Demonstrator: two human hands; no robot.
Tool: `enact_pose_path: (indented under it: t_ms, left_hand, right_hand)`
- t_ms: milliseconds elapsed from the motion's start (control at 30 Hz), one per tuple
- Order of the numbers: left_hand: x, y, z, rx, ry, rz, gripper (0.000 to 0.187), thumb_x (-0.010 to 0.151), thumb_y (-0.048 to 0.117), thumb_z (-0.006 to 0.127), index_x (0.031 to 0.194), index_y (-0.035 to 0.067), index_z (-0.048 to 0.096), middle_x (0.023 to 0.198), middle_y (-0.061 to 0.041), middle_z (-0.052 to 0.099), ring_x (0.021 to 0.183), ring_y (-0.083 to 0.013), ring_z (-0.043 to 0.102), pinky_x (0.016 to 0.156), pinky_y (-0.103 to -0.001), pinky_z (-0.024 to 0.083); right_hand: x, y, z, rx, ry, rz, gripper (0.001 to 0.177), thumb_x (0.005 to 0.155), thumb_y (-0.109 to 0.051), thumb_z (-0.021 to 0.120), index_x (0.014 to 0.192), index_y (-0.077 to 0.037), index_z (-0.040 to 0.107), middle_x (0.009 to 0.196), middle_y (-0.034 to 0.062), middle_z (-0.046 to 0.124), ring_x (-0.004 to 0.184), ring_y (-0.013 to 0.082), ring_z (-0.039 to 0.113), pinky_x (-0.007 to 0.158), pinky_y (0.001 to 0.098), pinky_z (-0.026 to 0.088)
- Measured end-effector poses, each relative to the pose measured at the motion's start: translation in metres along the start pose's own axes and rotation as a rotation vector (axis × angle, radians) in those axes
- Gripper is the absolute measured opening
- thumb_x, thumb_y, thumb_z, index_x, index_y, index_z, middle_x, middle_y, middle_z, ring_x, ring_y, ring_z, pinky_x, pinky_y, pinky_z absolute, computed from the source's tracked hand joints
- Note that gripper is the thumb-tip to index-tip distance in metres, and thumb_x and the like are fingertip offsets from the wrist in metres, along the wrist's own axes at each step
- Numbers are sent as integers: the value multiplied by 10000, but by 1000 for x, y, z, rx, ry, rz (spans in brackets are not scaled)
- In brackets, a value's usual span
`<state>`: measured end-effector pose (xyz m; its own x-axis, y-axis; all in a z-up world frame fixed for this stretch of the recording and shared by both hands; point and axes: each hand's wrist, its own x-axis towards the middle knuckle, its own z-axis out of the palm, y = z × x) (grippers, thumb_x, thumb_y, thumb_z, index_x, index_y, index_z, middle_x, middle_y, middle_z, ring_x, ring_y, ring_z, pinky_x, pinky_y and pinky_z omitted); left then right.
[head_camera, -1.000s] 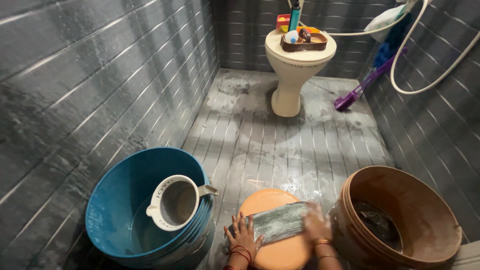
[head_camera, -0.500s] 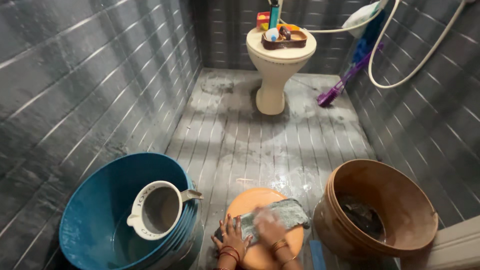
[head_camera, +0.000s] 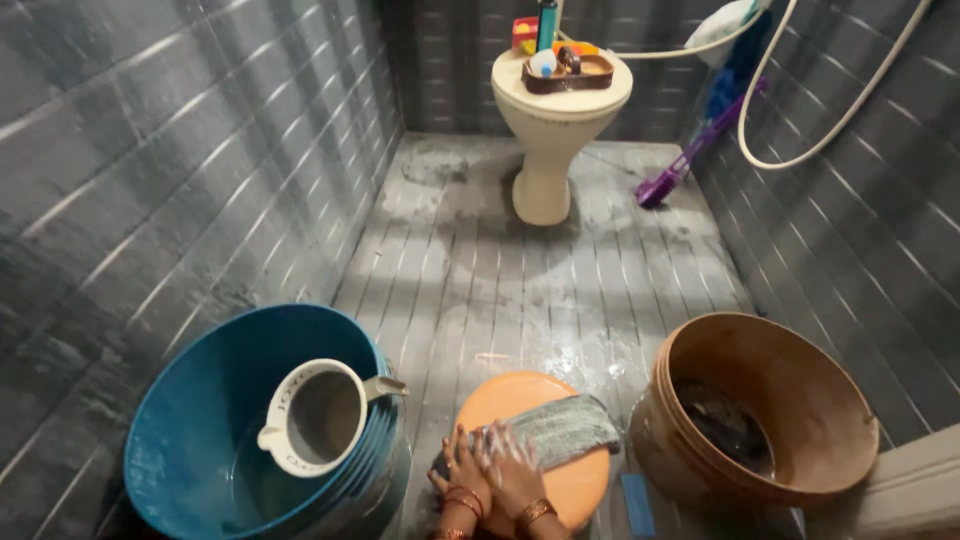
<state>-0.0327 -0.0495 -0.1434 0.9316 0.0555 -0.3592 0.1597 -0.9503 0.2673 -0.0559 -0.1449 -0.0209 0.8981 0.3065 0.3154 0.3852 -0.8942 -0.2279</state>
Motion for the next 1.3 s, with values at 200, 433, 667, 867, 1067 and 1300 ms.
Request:
enact_pose_path:
  t_ms: [200,433,667,867,1067,1300]
  left_hand:
    - [-5,-2,2,-7,-9,3,993,935,672,614,1637,359,-15,1719,14,-116,1587,-335,-67,1154,-788,138]
    - [-13,2,-12,-218,269,36,1059,745,579,850,1548,246,245,1610,-94,186,1512,-365,145,1179,-585,272]
    - [-4,12,-27,-382,386,-40,1106,452,304,1048,1353,40,463,1330,-146,472,1275,-370,456,1073,-421,427]
    - [-14,29,-28,-291,371,23,553,654,95,876,1139,83,610,1226,-147,573,1206,-370,535,998,-425,492]
    - [-20,38,-52,-94,371,485,284,785,-5,641,1034,133,638,968,-143,697,995,-374,658,830,-501,530]
    - [-31,37,-107,-87,432,539,384,866,17,599,1217,171,587,850,-124,727,769,-387,701,649,-545,539]
  right_hand:
    - [0,86,-21,-130,-160,363,503,1005,-388,345,1455,-197,464,1589,26,444,1482,205,379,1222,542,204]
    - [-9,149,-16,341,-241,868,727,983,-585,432,1589,-192,349,1554,120,480,1401,352,475,1168,491,368]
    - [-3,132,18,-138,-138,427,689,904,-33,487,1562,-146,318,1616,69,379,1515,242,337,1249,437,263]
    - [1,129,15,160,-86,356,990,724,125,598,1597,-195,257,1639,81,319,1521,257,256,1231,446,233]
    - [0,169,33,233,-146,282,1084,621,87,720,1547,-326,333,1640,1,341,1545,220,174,1218,542,136]
    - [-15,230,24,-65,-275,408,467,773,-115,727,1156,-381,749,1263,-101,701,1307,122,586,1265,506,278]
